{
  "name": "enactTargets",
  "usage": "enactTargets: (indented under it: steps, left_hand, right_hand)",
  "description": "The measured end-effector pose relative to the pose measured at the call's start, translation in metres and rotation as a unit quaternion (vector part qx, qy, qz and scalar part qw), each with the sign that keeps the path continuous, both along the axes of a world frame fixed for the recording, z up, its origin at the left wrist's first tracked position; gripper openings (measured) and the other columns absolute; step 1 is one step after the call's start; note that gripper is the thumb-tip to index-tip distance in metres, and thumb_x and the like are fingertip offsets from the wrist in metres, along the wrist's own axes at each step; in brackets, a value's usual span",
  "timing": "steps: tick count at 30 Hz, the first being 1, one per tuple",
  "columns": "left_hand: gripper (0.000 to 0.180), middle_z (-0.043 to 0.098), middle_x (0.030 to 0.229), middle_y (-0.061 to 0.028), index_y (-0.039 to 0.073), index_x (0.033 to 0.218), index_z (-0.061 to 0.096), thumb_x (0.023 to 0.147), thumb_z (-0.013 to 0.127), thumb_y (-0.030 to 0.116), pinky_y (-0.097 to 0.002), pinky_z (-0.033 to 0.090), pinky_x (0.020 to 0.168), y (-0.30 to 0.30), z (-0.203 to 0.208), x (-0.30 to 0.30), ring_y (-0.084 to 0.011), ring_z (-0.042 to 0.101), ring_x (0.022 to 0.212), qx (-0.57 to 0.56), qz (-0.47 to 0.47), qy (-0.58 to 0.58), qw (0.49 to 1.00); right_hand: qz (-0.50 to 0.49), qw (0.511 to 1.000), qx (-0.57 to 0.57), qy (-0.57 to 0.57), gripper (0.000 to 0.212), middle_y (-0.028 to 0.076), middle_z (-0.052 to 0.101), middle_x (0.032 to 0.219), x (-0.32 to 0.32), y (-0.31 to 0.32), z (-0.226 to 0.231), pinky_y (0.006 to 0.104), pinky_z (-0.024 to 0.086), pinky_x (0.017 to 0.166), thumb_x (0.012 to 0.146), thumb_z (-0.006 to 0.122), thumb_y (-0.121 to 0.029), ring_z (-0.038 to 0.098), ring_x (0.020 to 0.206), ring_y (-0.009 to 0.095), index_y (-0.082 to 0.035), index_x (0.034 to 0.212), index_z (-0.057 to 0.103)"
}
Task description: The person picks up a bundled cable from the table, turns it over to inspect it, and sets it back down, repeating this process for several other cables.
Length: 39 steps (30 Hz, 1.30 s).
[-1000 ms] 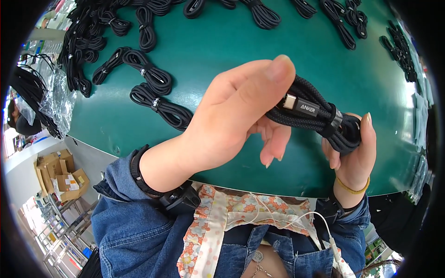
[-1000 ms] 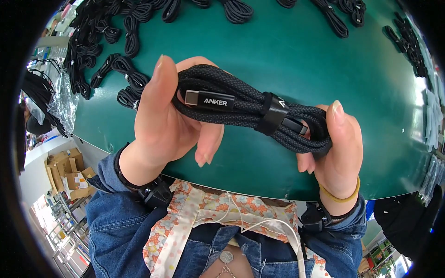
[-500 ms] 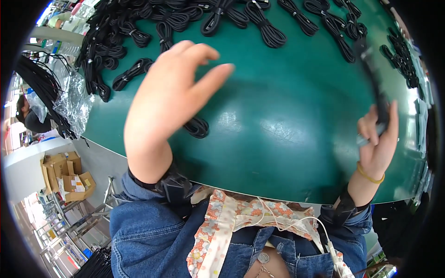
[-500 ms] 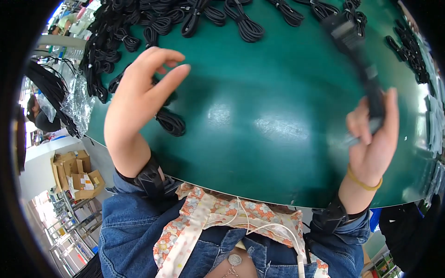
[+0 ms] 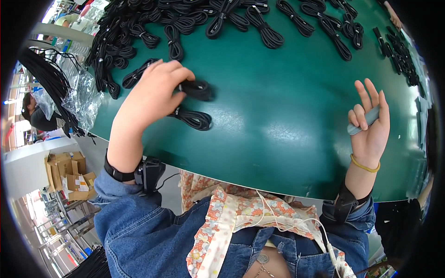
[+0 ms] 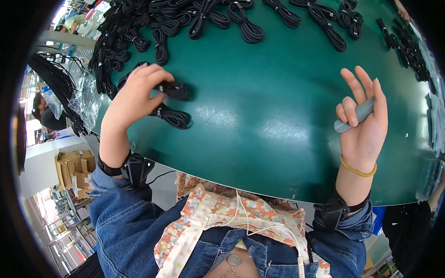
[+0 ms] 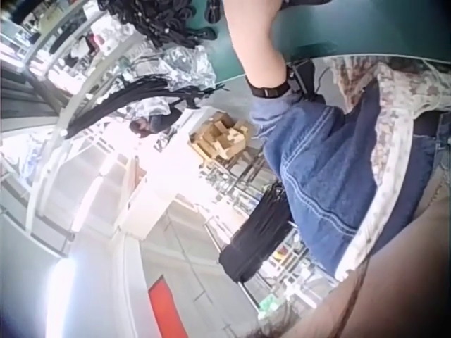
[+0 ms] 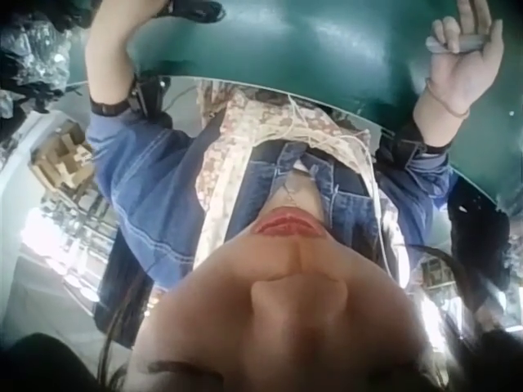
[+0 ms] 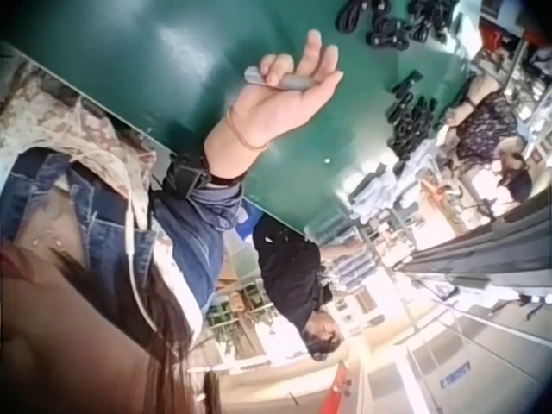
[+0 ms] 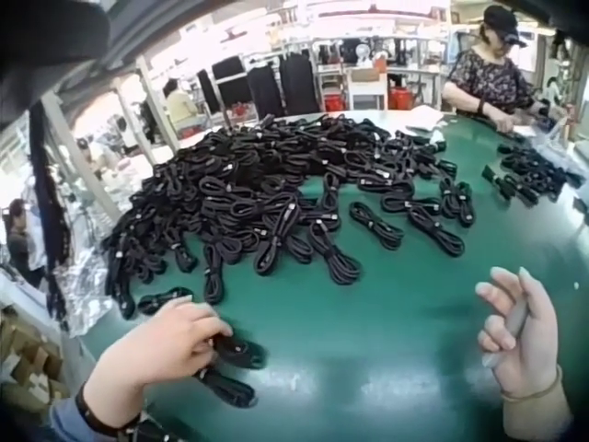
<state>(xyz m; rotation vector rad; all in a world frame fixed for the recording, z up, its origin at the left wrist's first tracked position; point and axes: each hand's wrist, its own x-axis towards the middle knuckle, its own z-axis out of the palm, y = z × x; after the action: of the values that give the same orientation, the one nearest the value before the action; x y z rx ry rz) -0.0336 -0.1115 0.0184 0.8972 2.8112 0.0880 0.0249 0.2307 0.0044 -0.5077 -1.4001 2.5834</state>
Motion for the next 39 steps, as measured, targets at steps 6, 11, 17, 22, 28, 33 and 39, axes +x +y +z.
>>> enactTargets:
  steps: [6,11,17,22,28,33,39]
  left_hand:
    - [0.038,0.048,0.089,-0.0075,0.007,0.093,0.051,0.055,0.057,0.002,-0.0393,0.032,0.084,-0.002,0.001,0.029,-0.0256,0.044,0.095,0.072,-0.011,-0.077,0.994]
    - [0.039,0.051,0.084,-0.0075,0.005,0.090,0.048,0.052,0.056,0.003,-0.0368,0.036,0.079,0.014,-0.014,0.026,-0.0270,0.048,0.083,0.038,-0.019,0.016,0.999]
    - [0.029,0.053,0.073,-0.0075,0.002,0.088,0.048,0.059,0.048,0.001,-0.0278,0.039,0.068,0.072,-0.010,0.028,-0.0155,0.051,0.070,0.513,0.067,-0.414,0.749]
    - [0.037,0.053,0.080,-0.0118,-0.001,0.100,0.044,0.064,0.043,0.008,-0.0290,0.039,0.071,0.134,-0.023,0.029,-0.0187,0.051,0.076,0.699,0.031,-0.567,0.435]
    - [0.041,0.049,0.100,-0.0152,0.001,0.107,0.043,0.069,0.037,0.015,-0.0323,0.040,0.078,0.147,-0.029,0.025,-0.0225,0.047,0.092,0.776,0.078,-0.583,0.227]
    - [0.041,0.047,0.106,-0.0142,0.002,0.108,0.042,0.070,0.036,0.015,-0.0337,0.037,0.084,0.150,-0.031,0.031,-0.0223,0.042,0.101,0.784,0.089,-0.578,0.211]
    - [0.038,0.046,0.107,-0.0126,0.002,0.107,0.043,0.071,0.036,0.014,-0.0345,0.033,0.087,0.152,-0.027,0.035,-0.0214,0.039,0.102,0.787,0.109,-0.561,0.232]
  right_hand:
    - [0.025,0.999,-0.030,0.017,0.032,0.012,0.052,0.094,0.004,0.001,-0.001,0.0193,0.027,0.042,0.086,0.035,-0.025,0.029,0.040,0.006,0.002,0.101,0.045]
    - [0.060,0.997,-0.054,0.021,0.031,0.011,0.054,0.084,0.008,-0.008,-0.003,0.0195,0.027,0.041,0.086,0.034,-0.024,0.030,0.039,0.006,0.001,0.097,0.048]
    - [0.194,0.973,0.128,0.014,0.024,0.008,0.053,0.069,0.014,-0.026,-0.003,0.0163,0.025,0.038,0.083,0.040,-0.016,0.032,0.039,0.003,0.002,0.095,0.049]
    - [0.196,0.942,0.272,0.019,0.027,0.004,0.046,0.060,0.019,-0.034,0.003,0.0168,0.023,0.038,0.081,0.040,-0.020,0.030,0.039,0.003,0.002,0.093,0.048]
    - [0.176,0.954,0.229,0.080,0.022,0.005,0.052,0.068,0.025,-0.031,-0.006,0.0141,0.025,0.039,0.075,0.052,-0.008,0.035,0.043,0.001,0.002,0.094,0.050]
    - [0.220,0.899,0.352,0.141,0.031,0.004,0.052,0.070,0.028,-0.043,-0.007,0.0141,0.027,0.042,0.068,0.060,-0.002,0.037,0.044,0.001,0.002,0.096,0.048]
    - [0.267,0.893,0.351,0.086,0.034,0.004,0.052,0.072,0.027,-0.047,-0.007,0.0144,0.028,0.043,0.066,0.061,-0.001,0.038,0.047,0.002,0.002,0.097,0.047]
